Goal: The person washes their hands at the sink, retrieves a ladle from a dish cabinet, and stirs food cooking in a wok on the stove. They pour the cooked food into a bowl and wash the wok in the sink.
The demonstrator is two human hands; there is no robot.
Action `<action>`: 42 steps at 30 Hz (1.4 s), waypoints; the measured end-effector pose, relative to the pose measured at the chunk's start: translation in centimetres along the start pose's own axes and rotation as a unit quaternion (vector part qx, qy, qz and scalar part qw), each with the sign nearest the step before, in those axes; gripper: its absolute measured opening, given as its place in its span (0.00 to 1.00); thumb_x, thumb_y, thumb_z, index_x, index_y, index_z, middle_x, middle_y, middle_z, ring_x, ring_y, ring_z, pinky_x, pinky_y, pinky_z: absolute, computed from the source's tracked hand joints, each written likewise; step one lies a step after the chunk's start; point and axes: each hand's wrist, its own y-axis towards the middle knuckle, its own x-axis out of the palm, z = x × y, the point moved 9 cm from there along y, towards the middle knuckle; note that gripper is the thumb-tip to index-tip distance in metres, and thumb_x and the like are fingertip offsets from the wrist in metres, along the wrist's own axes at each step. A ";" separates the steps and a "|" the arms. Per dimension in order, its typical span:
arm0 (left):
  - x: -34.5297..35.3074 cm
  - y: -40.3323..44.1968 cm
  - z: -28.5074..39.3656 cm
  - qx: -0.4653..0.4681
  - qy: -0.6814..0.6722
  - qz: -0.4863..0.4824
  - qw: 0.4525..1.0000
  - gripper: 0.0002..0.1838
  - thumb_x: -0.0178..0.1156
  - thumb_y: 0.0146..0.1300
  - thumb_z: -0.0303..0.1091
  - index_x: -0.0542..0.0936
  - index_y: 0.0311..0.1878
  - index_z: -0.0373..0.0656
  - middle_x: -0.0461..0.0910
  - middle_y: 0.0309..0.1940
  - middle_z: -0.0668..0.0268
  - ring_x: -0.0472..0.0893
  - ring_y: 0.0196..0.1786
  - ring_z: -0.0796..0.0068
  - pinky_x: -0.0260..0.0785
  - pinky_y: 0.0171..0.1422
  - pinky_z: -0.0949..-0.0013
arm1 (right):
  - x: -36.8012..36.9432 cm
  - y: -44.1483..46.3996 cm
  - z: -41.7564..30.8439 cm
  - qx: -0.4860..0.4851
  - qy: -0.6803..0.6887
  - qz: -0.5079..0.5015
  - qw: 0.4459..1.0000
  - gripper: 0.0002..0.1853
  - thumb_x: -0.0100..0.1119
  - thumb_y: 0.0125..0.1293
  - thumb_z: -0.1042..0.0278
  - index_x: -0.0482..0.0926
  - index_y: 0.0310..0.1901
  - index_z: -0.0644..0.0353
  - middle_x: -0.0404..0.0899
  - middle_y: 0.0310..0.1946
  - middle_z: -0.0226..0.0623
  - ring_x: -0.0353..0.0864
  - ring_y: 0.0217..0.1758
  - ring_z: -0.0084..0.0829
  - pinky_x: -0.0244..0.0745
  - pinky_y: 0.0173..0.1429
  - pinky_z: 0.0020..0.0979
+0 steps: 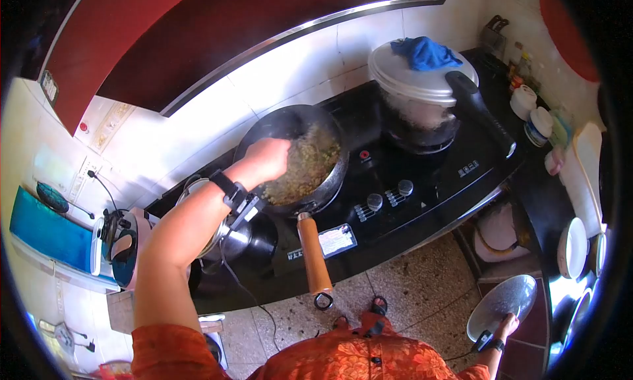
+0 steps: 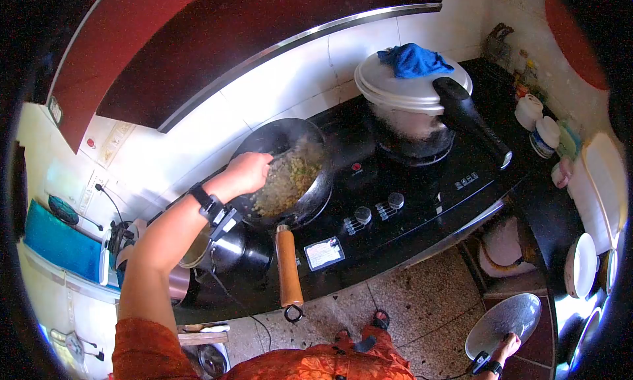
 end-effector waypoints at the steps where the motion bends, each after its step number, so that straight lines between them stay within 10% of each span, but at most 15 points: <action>1: -1.2 -1.2 1.8 0.059 0.009 0.018 0.998 0.11 0.50 0.55 0.31 0.77 0.41 0.43 0.77 0.27 0.50 0.77 0.34 0.51 0.69 0.38 0.53 | -0.5 1.2 1.2 -0.032 -0.008 0.006 0.999 0.08 0.48 0.48 0.63 0.67 0.22 0.59 0.62 0.14 0.26 0.59 0.15 0.20 0.55 0.19 0.25; 10: -5.5 -12.5 3.6 0.167 0.091 -0.015 0.982 0.13 0.52 0.50 0.27 0.79 0.40 0.46 0.76 0.19 0.52 0.78 0.26 0.55 0.70 0.30 0.57 | 0.9 -0.3 -0.1 -0.042 -0.003 -0.001 0.999 0.08 0.47 0.47 0.66 0.63 0.17 0.56 0.59 0.11 0.24 0.56 0.13 0.19 0.51 0.16 0.25; 20: -0.8 -2.7 -5.2 -0.087 0.082 0.026 0.992 0.12 0.49 0.50 0.27 0.78 0.37 0.44 0.78 0.31 0.54 0.78 0.37 0.54 0.70 0.41 0.56 | 1.6 -0.3 -0.6 -0.015 -0.024 -0.059 0.998 0.10 0.51 0.48 0.64 0.70 0.29 0.61 0.66 0.18 0.28 0.63 0.17 0.21 0.59 0.16 0.24; 28: -3.7 -11.7 2.9 0.133 0.088 0.071 0.985 0.18 0.50 0.51 0.27 0.76 0.47 0.46 0.75 0.25 0.55 0.77 0.25 0.57 0.70 0.29 0.58 | 2.4 0.3 -0.4 0.005 -0.058 -0.081 0.995 0.11 0.51 0.49 0.62 0.70 0.29 0.61 0.66 0.18 0.29 0.64 0.17 0.22 0.59 0.15 0.24; 42: -2.6 -7.3 -4.7 -0.038 0.069 0.099 0.992 0.14 0.49 0.50 0.26 0.78 0.40 0.47 0.78 0.27 0.55 0.78 0.34 0.53 0.69 0.37 0.55 | 5.0 -2.3 -2.7 -0.005 -0.021 -0.073 0.997 0.07 0.51 0.48 0.66 0.69 0.24 0.60 0.65 0.17 0.27 0.62 0.16 0.21 0.58 0.15 0.24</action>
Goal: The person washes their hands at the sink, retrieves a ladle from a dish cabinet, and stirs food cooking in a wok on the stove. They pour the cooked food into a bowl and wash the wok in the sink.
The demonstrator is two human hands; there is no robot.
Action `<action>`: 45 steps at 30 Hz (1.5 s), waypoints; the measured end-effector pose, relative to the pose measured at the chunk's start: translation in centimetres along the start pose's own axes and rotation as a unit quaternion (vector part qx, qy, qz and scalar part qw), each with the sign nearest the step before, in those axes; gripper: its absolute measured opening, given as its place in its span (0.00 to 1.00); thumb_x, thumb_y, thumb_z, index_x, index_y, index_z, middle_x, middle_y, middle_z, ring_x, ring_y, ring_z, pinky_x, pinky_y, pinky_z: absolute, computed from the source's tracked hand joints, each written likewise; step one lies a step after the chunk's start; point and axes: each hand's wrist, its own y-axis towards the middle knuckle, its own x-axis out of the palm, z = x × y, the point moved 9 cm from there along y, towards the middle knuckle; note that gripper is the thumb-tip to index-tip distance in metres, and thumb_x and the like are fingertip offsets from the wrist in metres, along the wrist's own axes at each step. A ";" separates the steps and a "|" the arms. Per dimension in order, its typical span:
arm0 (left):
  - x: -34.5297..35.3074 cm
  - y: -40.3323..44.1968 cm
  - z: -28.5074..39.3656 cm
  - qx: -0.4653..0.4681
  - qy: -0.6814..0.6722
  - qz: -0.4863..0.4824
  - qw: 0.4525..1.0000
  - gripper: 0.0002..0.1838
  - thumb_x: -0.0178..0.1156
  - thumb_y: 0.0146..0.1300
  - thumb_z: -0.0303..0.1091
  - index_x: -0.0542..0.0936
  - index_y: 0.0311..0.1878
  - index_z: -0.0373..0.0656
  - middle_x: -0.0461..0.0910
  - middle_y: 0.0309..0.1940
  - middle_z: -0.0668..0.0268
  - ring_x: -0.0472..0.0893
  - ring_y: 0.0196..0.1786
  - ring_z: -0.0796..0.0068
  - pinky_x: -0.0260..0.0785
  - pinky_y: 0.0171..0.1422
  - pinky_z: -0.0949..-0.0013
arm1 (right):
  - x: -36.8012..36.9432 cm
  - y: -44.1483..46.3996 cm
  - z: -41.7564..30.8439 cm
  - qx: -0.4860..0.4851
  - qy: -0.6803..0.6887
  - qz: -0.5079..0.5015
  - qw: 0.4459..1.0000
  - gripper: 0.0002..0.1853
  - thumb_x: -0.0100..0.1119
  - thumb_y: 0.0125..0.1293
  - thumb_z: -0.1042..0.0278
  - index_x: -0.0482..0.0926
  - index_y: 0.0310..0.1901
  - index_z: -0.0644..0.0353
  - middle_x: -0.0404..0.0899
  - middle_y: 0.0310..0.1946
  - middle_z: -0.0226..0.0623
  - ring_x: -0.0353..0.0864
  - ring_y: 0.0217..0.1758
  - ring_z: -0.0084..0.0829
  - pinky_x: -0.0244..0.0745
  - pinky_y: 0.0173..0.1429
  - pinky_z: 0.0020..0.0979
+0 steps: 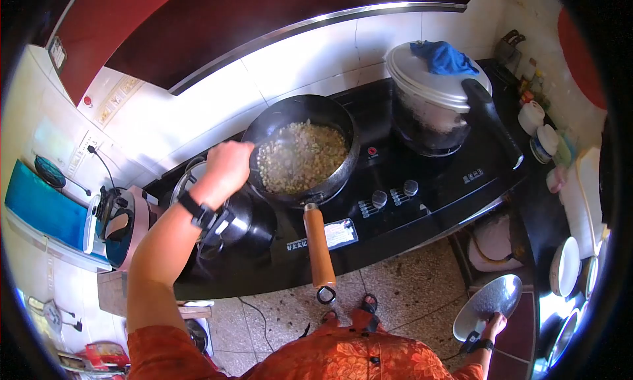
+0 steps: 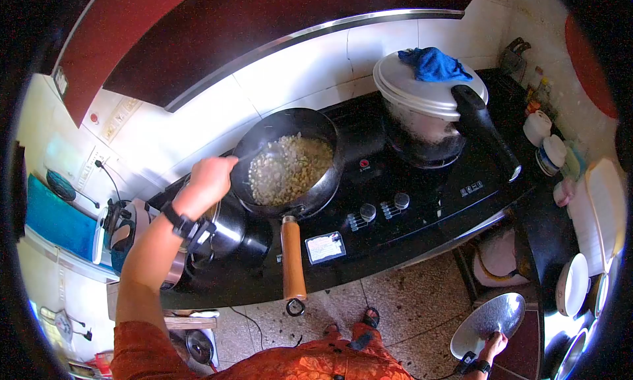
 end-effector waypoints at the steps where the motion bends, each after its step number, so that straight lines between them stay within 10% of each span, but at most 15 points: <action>1: 0.1 1.0 -0.4 -0.017 -0.009 0.017 1.000 0.14 0.49 0.51 0.26 0.78 0.40 0.48 0.78 0.28 0.55 0.78 0.35 0.53 0.69 0.39 0.56 | 0.0 0.2 0.2 0.008 -0.003 -0.003 1.000 0.06 0.51 0.48 0.66 0.69 0.24 0.59 0.65 0.16 0.27 0.62 0.16 0.21 0.58 0.15 0.24; 13: -6.1 -7.4 4.6 0.121 -0.065 0.042 0.990 0.14 0.50 0.51 0.25 0.78 0.41 0.45 0.74 0.18 0.55 0.75 0.22 0.57 0.67 0.29 0.58 | 0.5 -1.8 -1.7 0.035 0.005 -0.086 0.996 0.08 0.58 0.52 0.68 0.72 0.28 0.62 0.68 0.15 0.27 0.65 0.15 0.19 0.62 0.18 0.23; 17: -5.3 -9.0 6.0 0.112 -0.041 -0.010 0.993 0.13 0.52 0.50 0.23 0.78 0.39 0.42 0.73 0.20 0.52 0.74 0.25 0.50 0.64 0.30 0.54 | -0.6 -3.9 -4.7 -0.088 -0.217 0.011 0.972 0.18 0.62 0.46 0.62 0.76 0.35 0.68 0.78 0.28 0.45 0.77 0.32 0.34 0.71 0.39 0.33; 26: 0.6 0.2 1.0 0.026 -0.067 0.080 0.994 0.11 0.50 0.54 0.25 0.77 0.40 0.38 0.76 0.29 0.48 0.76 0.35 0.49 0.67 0.37 0.54 | 6.5 -10.4 -20.9 -0.293 -0.289 -0.045 0.910 0.11 0.60 0.48 0.66 0.72 0.33 0.61 0.70 0.29 0.45 0.71 0.34 0.42 0.67 0.40 0.37; 40: -6.3 -7.6 3.6 0.048 -0.049 -0.058 0.996 0.11 0.55 0.49 0.29 0.80 0.37 0.48 0.76 0.24 0.54 0.77 0.28 0.55 0.69 0.33 0.58 | 18.9 10.7 -26.8 -0.442 -0.407 -0.056 0.797 0.16 0.55 0.44 0.65 0.78 0.35 0.64 0.78 0.30 0.48 0.78 0.36 0.43 0.72 0.43 0.35; 45: -3.0 -5.8 3.5 0.054 -0.044 0.027 0.997 0.11 0.53 0.47 0.25 0.80 0.36 0.45 0.77 0.22 0.55 0.78 0.28 0.57 0.68 0.32 0.58 | 20.2 13.2 -26.4 -0.404 -0.395 -0.076 0.822 0.15 0.54 0.45 0.67 0.77 0.35 0.67 0.77 0.31 0.49 0.77 0.36 0.44 0.71 0.43 0.36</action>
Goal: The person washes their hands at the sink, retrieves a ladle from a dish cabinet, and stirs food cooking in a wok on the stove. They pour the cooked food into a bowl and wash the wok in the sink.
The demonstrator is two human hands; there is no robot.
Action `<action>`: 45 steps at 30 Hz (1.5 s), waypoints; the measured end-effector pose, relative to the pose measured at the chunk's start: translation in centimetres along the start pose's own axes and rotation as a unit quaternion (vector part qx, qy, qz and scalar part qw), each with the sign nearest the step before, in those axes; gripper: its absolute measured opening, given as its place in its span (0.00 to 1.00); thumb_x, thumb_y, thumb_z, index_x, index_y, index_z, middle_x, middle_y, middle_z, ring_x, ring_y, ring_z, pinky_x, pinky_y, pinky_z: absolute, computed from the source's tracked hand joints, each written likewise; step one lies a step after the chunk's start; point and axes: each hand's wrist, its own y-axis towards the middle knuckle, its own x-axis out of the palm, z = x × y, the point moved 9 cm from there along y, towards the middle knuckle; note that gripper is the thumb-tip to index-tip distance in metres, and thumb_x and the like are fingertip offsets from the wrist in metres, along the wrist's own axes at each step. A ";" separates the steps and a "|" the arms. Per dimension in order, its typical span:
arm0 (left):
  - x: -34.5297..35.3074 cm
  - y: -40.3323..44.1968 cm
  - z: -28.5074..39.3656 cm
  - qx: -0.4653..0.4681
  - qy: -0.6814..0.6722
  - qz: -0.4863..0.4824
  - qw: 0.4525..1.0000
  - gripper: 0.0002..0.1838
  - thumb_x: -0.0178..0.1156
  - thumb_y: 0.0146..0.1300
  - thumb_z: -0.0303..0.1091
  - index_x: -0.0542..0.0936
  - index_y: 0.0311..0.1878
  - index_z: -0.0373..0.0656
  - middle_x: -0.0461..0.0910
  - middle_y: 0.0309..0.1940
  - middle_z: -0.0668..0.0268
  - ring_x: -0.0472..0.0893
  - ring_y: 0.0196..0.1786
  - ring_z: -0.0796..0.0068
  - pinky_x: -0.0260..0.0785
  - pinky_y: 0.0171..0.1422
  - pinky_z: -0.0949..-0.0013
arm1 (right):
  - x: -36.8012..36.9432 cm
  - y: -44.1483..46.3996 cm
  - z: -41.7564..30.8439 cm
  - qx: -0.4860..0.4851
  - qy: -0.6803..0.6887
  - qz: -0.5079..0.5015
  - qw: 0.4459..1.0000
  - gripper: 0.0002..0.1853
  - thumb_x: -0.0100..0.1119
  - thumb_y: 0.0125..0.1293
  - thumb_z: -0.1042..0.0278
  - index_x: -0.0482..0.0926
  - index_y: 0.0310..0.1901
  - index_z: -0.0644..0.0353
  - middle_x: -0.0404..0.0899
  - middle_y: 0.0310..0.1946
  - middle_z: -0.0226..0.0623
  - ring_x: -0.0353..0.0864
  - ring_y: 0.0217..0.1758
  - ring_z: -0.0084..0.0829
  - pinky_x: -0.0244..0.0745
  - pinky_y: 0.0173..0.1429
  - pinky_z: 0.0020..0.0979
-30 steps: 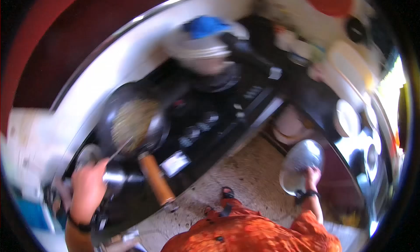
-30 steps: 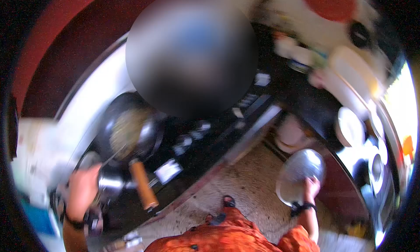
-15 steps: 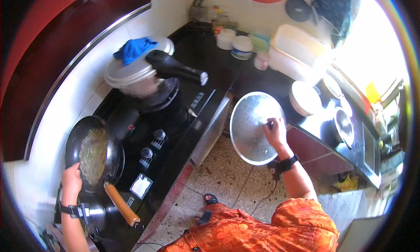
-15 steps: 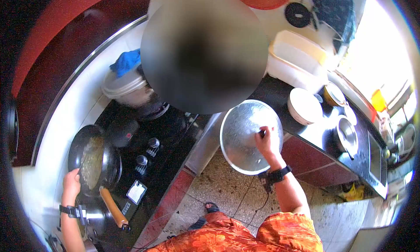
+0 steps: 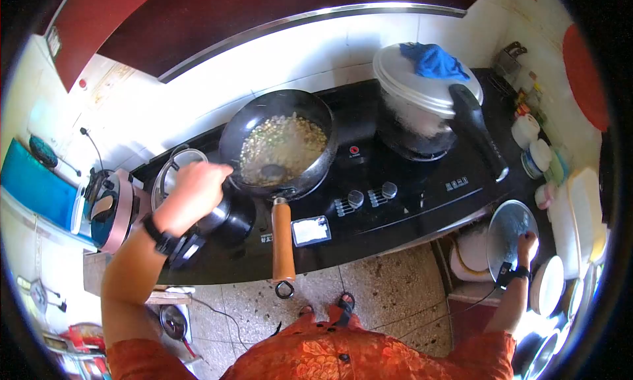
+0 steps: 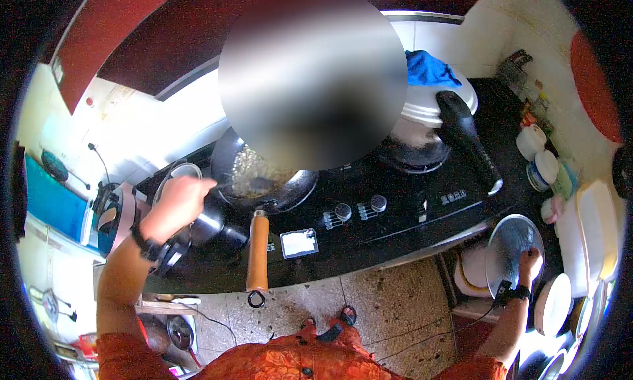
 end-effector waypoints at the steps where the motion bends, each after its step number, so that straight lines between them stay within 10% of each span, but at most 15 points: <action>1: 0.8 1.1 -0.8 -0.032 0.003 0.001 0.999 0.12 0.53 0.47 0.25 0.80 0.35 0.44 0.77 0.22 0.54 0.78 0.28 0.57 0.68 0.31 0.57 | 0.1 0.4 -0.1 0.023 -0.006 -0.018 1.000 0.16 0.54 0.45 0.67 0.77 0.36 0.68 0.77 0.32 0.51 0.78 0.38 0.45 0.71 0.44 0.37; 9: 4.0 7.2 -4.6 -0.121 0.034 0.038 0.991 0.16 0.49 0.49 0.25 0.76 0.43 0.45 0.78 0.26 0.55 0.78 0.34 0.54 0.69 0.38 0.56 | -1.2 -2.3 -1.1 0.068 -0.077 0.092 0.990 0.19 0.53 0.56 0.65 0.70 0.49 0.62 0.75 0.40 0.46 0.71 0.45 0.45 0.66 0.50 0.37; 11: 5.4 7.1 -5.5 -0.136 0.077 0.002 0.988 0.09 0.46 0.54 0.27 0.76 0.35 0.42 0.78 0.28 0.55 0.79 0.34 0.54 0.71 0.37 0.56 | -0.4 -6.6 -5.7 -0.170 0.155 0.196 0.953 0.14 0.52 0.55 0.72 0.73 0.45 0.60 0.75 0.40 0.46 0.73 0.42 0.41 0.69 0.43 0.36; 13: 4.7 4.8 -5.2 -0.130 0.045 -0.020 0.990 0.08 0.48 0.51 0.28 0.77 0.31 0.41 0.78 0.27 0.53 0.78 0.34 0.53 0.70 0.37 0.55 | 7.4 -11.3 -9.9 -0.094 0.466 -0.047 0.878 0.08 0.51 0.57 0.74 0.75 0.39 0.63 0.74 0.31 0.42 0.74 0.34 0.38 0.69 0.38 0.32; 14: 4.8 3.6 -5.2 -0.128 0.033 -0.048 0.990 0.08 0.49 0.50 0.28 0.77 0.30 0.41 0.78 0.26 0.53 0.78 0.34 0.53 0.70 0.37 0.55 | -1.0 -16.6 -23.4 -0.254 0.271 -0.024 0.928 0.08 0.52 0.58 0.72 0.75 0.38 0.64 0.73 0.28 0.38 0.74 0.32 0.33 0.70 0.36 0.30; 15: 5.0 2.3 -5.0 -0.126 0.020 -0.076 0.989 0.07 0.50 0.48 0.28 0.77 0.29 0.41 0.78 0.26 0.53 0.78 0.34 0.53 0.70 0.37 0.55 | 1.7 -19.2 -26.9 -0.176 0.349 -0.174 0.904 0.08 0.55 0.54 0.74 0.75 0.37 0.65 0.76 0.30 0.38 0.75 0.33 0.29 0.71 0.38 0.30; 19: 1.5 -1.3 -1.5 -0.082 0.001 -0.074 0.994 0.15 0.51 0.48 0.26 0.77 0.41 0.41 0.77 0.21 0.55 0.78 0.28 0.55 0.69 0.32 0.56 | -0.1 -30.3 -45.5 -0.046 0.542 -0.607 0.579 0.24 0.48 0.64 0.58 0.61 0.56 0.66 0.77 0.36 0.42 0.78 0.35 0.28 0.76 0.37 0.27; 23: -0.3 -3.3 2.0 -0.041 0.014 -0.051 0.998 0.18 0.51 0.47 0.24 0.76 0.45 0.42 0.76 0.18 0.57 0.77 0.23 0.56 0.69 0.27 0.57 | -3.9 -38.4 -56.5 0.032 0.580 -0.771 0.260 0.28 0.51 0.61 0.48 0.61 0.53 0.62 0.74 0.33 0.39 0.78 0.31 0.29 0.76 0.33 0.27; 28: -1.3 -3.6 2.4 0.028 -0.045 0.015 0.999 0.13 0.52 0.47 0.24 0.80 0.37 0.42 0.76 0.19 0.55 0.77 0.23 0.57 0.69 0.29 0.57 | -5.5 -39.0 -57.5 0.080 0.599 -0.723 0.334 0.17 0.57 0.55 0.55 0.70 0.38 0.61 0.73 0.21 0.37 0.74 0.22 0.29 0.71 0.25 0.30; 38: 4.3 4.9 -5.1 -0.135 -0.087 0.090 0.983 0.15 0.51 0.48 0.29 0.78 0.41 0.46 0.78 0.27 0.52 0.78 0.33 0.53 0.70 0.37 0.55 | -5.3 -38.8 -57.7 0.084 0.606 -0.713 0.343 0.18 0.57 0.54 0.57 0.71 0.40 0.62 0.73 0.20 0.36 0.72 0.20 0.28 0.70 0.25 0.28; 45: 4.6 5.6 0.5 -0.020 -0.184 0.041 0.982 0.16 0.50 0.51 0.27 0.78 0.44 0.47 0.77 0.26 0.53 0.77 0.29 0.55 0.70 0.34 0.58 | -5.0 -38.6 -57.5 0.074 0.596 -0.716 0.357 0.19 0.55 0.55 0.57 0.70 0.42 0.63 0.73 0.21 0.37 0.73 0.21 0.28 0.70 0.25 0.28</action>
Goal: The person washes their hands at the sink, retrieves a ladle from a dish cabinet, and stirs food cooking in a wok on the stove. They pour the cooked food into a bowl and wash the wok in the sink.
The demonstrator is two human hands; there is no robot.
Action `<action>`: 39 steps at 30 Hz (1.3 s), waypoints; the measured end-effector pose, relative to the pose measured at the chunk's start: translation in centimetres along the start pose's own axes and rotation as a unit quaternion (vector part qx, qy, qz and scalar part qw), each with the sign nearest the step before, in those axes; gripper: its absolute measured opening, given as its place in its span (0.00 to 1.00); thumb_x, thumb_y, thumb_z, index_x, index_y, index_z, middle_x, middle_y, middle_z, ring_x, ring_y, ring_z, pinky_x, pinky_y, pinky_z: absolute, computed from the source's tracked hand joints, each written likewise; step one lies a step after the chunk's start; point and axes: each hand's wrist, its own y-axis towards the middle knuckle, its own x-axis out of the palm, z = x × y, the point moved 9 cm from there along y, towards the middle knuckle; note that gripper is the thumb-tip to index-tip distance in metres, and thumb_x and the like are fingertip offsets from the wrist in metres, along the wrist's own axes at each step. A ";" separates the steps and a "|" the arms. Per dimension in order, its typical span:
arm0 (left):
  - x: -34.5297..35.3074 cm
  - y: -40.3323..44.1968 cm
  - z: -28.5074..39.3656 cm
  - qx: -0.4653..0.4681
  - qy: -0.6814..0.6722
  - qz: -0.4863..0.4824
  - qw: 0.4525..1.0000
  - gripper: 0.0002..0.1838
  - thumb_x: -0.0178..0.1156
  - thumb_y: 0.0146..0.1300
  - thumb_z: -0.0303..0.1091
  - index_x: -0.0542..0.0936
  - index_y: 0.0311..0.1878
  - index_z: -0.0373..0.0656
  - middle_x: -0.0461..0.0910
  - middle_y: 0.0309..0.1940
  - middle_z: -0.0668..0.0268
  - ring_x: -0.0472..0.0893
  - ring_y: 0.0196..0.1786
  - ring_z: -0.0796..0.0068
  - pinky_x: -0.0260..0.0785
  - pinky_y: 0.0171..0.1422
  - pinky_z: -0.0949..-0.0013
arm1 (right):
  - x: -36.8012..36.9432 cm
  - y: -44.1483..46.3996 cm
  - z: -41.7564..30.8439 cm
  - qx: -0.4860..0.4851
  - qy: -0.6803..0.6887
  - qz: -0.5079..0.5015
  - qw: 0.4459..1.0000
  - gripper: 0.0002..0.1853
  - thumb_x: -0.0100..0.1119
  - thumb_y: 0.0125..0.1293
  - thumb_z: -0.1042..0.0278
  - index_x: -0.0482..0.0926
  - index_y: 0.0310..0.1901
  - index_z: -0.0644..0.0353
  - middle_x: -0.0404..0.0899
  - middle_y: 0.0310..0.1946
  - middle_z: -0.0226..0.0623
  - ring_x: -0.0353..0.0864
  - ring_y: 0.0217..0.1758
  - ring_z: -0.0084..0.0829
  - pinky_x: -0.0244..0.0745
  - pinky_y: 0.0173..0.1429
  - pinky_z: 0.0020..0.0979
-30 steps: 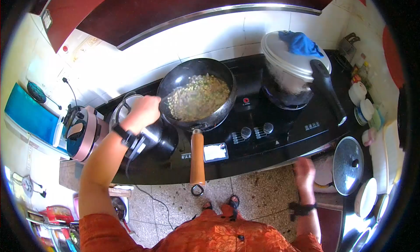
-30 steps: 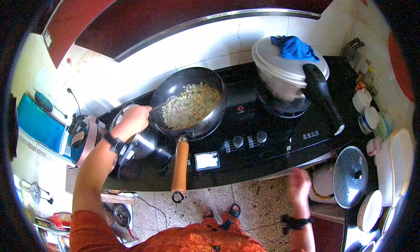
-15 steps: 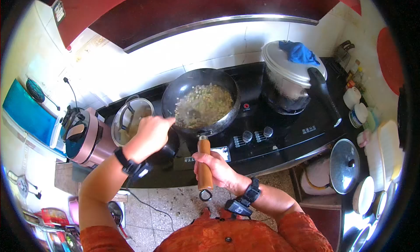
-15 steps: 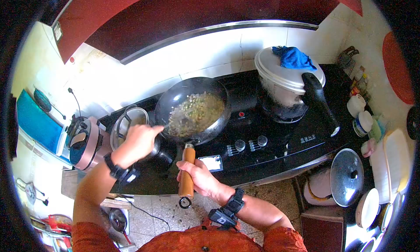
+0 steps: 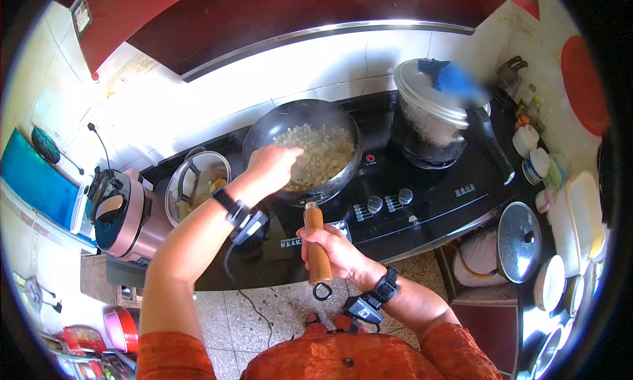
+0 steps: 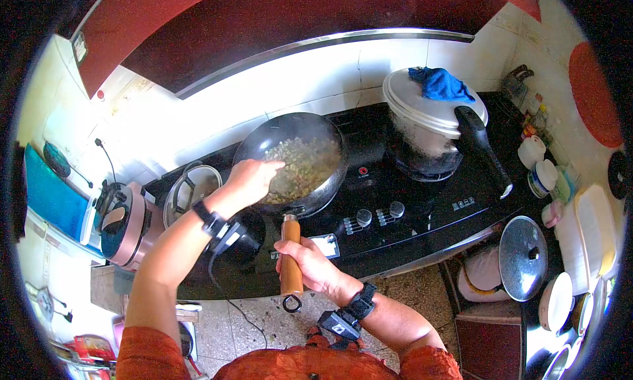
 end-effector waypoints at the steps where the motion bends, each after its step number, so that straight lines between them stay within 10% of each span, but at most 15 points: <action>1: -1.1 -1.2 1.5 0.041 0.040 -0.007 0.998 0.17 0.50 0.50 0.27 0.78 0.44 0.47 0.77 0.27 0.54 0.78 0.30 0.56 0.70 0.34 0.58 | 0.0 -0.1 0.0 0.001 0.000 0.000 1.000 0.19 0.55 0.55 0.57 0.70 0.42 0.63 0.73 0.21 0.37 0.73 0.21 0.28 0.70 0.25 0.28; 8: -4.7 -8.7 4.7 0.057 0.150 -0.084 0.983 0.18 0.50 0.48 0.27 0.77 0.44 0.47 0.75 0.23 0.59 0.78 0.24 0.59 0.69 0.28 0.59 | 0.8 -0.2 0.0 0.036 0.013 -0.028 0.999 0.19 0.58 0.54 0.59 0.65 0.39 0.63 0.72 0.23 0.37 0.74 0.24 0.29 0.71 0.27 0.31; 15: -4.0 -5.4 -4.7 -0.040 0.071 0.068 0.994 0.16 0.52 0.51 0.26 0.75 0.45 0.42 0.75 0.22 0.55 0.76 0.22 0.58 0.69 0.28 0.61 | 1.1 -0.1 0.5 0.031 0.015 -0.015 0.999 0.21 0.59 0.55 0.59 0.63 0.41 0.65 0.71 0.25 0.37 0.74 0.25 0.29 0.71 0.28 0.31; 18: -4.4 -5.0 -5.6 -0.080 -0.056 0.056 0.994 0.14 0.51 0.54 0.24 0.73 0.45 0.40 0.75 0.21 0.59 0.73 0.19 0.71 0.67 0.23 0.70 | 1.2 -0.3 0.2 0.017 0.007 -0.016 1.000 0.22 0.56 0.57 0.54 0.63 0.42 0.64 0.71 0.25 0.36 0.74 0.25 0.29 0.71 0.28 0.31; 20: -0.9 -5.4 -6.1 -0.219 -0.390 -0.099 0.889 0.11 0.51 0.57 0.24 0.72 0.45 0.40 0.74 0.22 0.65 0.69 0.19 0.83 0.63 0.20 0.79 | 0.6 -0.3 0.6 0.005 0.020 -0.013 1.000 0.23 0.53 0.59 0.51 0.63 0.43 0.63 0.71 0.25 0.34 0.74 0.25 0.28 0.72 0.28 0.30; 24: -0.2 -3.4 -6.1 -0.159 -0.498 0.059 0.851 0.06 0.53 0.62 0.34 0.73 0.34 0.42 0.72 0.20 0.70 0.68 0.17 0.86 0.60 0.18 0.83 | -2.7 -1.8 1.7 0.027 0.003 -0.058 0.998 0.25 0.42 0.65 0.46 0.64 0.51 0.62 0.75 0.26 0.33 0.75 0.23 0.24 0.71 0.27 0.22; 30: -0.6 -3.6 -7.2 -0.161 -0.431 0.126 0.879 0.13 0.50 0.63 0.40 0.68 0.26 0.44 0.70 0.16 0.70 0.71 0.16 0.83 0.63 0.18 0.80 | -13.7 -7.5 2.2 -0.016 -0.093 0.180 0.979 0.19 0.41 0.66 0.53 0.70 0.47 0.60 0.75 0.25 0.37 0.74 0.23 0.26 0.70 0.28 0.26; 39: -2.8 -8.0 -9.0 -0.230 -0.558 0.194 0.773 0.11 0.49 0.64 0.41 0.68 0.32 0.44 0.70 0.17 0.69 0.70 0.17 0.81 0.64 0.20 0.78 | -22.5 -14.5 6.2 -0.068 0.029 0.360 0.930 0.16 0.45 0.63 0.55 0.72 0.38 0.60 0.74 0.21 0.37 0.72 0.20 0.29 0.67 0.24 0.28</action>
